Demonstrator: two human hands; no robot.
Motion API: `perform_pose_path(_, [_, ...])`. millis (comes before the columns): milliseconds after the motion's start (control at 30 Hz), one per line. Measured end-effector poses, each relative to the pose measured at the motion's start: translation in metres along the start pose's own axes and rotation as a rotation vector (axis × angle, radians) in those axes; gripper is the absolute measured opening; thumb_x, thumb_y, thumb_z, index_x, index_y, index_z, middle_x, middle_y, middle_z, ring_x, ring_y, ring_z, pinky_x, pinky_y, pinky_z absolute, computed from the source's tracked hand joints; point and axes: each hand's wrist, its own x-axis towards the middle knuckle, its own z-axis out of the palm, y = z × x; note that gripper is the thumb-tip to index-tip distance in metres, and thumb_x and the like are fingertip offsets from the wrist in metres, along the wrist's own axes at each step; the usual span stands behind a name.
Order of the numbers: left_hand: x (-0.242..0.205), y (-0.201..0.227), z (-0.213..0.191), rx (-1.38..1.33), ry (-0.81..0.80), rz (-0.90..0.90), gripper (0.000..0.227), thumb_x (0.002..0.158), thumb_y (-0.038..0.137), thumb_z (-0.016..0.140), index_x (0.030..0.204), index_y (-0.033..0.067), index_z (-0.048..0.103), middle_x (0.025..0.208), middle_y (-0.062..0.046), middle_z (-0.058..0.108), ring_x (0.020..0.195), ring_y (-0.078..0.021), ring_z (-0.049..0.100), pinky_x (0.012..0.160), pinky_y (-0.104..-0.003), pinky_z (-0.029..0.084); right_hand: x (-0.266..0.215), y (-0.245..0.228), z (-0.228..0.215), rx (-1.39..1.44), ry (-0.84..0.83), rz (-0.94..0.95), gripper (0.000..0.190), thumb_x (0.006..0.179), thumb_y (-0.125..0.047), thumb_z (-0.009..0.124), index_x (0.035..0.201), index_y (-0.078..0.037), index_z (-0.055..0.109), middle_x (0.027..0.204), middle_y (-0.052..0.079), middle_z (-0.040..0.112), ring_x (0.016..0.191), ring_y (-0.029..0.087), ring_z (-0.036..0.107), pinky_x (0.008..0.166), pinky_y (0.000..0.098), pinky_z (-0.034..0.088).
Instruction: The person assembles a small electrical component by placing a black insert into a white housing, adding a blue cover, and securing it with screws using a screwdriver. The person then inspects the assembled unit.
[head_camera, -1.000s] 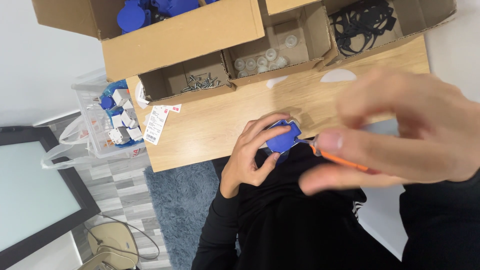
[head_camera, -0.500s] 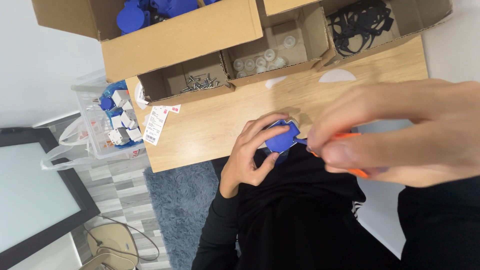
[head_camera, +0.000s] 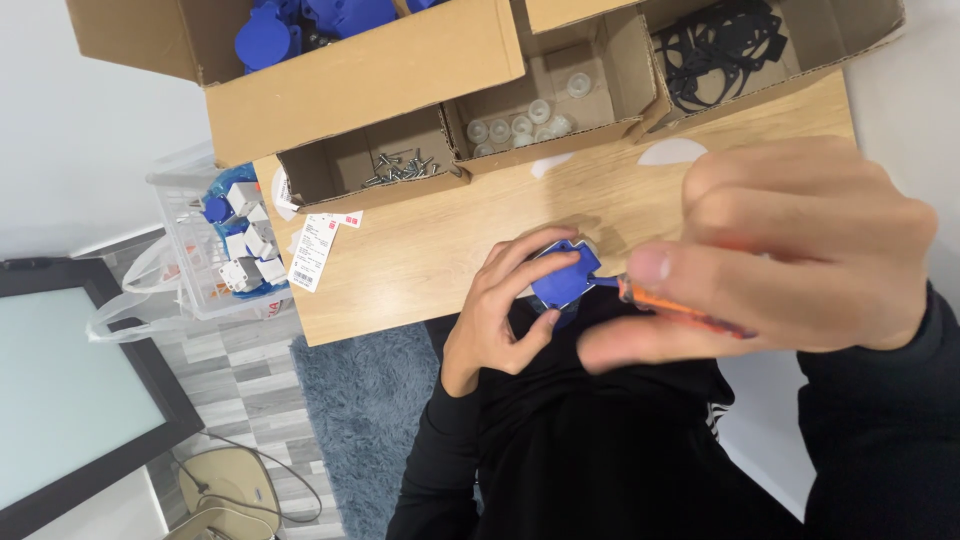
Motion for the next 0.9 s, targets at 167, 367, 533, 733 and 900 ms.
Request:
perform_pose_path(167, [-0.005,-0.006,0.004,0.042,0.012,-0.021,0.056,0.095,0.019,0.07,0.15,0.0171,0.059,0.16,-0.016,0.06,0.146,-0.0376,0.066,0.122,-0.046,0.05,-0.002,-0.006,-0.027,0.372,-0.389,0.329,0.055,0.098,-0.016,0.065,0.15,-0.01,0.047,0.159,0.022,0.06,0.146,0.034,0.074,0.111,0.0328,0.069])
perform_pose_path(367, [0.0,0.002,0.001,0.04,0.008,-0.029,0.056,0.093,0.011,0.069,0.148,0.0163,0.06,0.158,-0.015,0.063,0.149,-0.0354,0.066,0.12,-0.044,0.049,-0.003,-0.012,-0.038,0.366,-0.36,0.264,0.077,0.098,0.004,0.081,0.159,-0.009,0.036,0.154,0.021,0.075,0.134,0.02,0.091,0.102,0.0159,0.081])
perform_pose_path(533, [0.002,0.003,0.001,0.037,0.006,-0.024,0.056,0.094,0.011,0.069,0.149,0.0165,0.059,0.159,-0.015,0.063,0.149,-0.0364,0.067,0.119,-0.045,0.05,0.014,-0.022,-0.035,0.175,-0.407,0.55,0.054,0.088,-0.003,0.089,0.131,-0.019,0.062,0.118,0.001,0.075,0.094,0.013,0.08,0.085,0.023,0.066])
perform_pose_path(733, [0.002,0.003,0.001,0.041,0.002,-0.021,0.055,0.095,0.011,0.068,0.149,0.0159,0.059,0.159,-0.015,0.062,0.15,-0.0361,0.066,0.119,-0.045,0.05,0.011,-0.016,-0.012,0.206,-0.192,0.801,0.03,0.081,-0.012,0.109,0.09,-0.006,0.081,0.074,0.007,0.069,0.06,0.018,0.061,0.058,0.0287,0.052])
perform_pose_path(900, [0.001,0.002,0.002,0.046,0.002,-0.015,0.057,0.094,0.01,0.069,0.15,0.0167,0.058,0.16,-0.016,0.062,0.15,-0.0365,0.066,0.12,-0.044,0.05,-0.001,-0.008,0.002,0.015,0.001,0.061,0.052,0.087,-0.032,0.112,0.099,-0.003,0.071,0.075,0.006,0.055,0.057,0.017,0.049,0.052,0.0323,0.038])
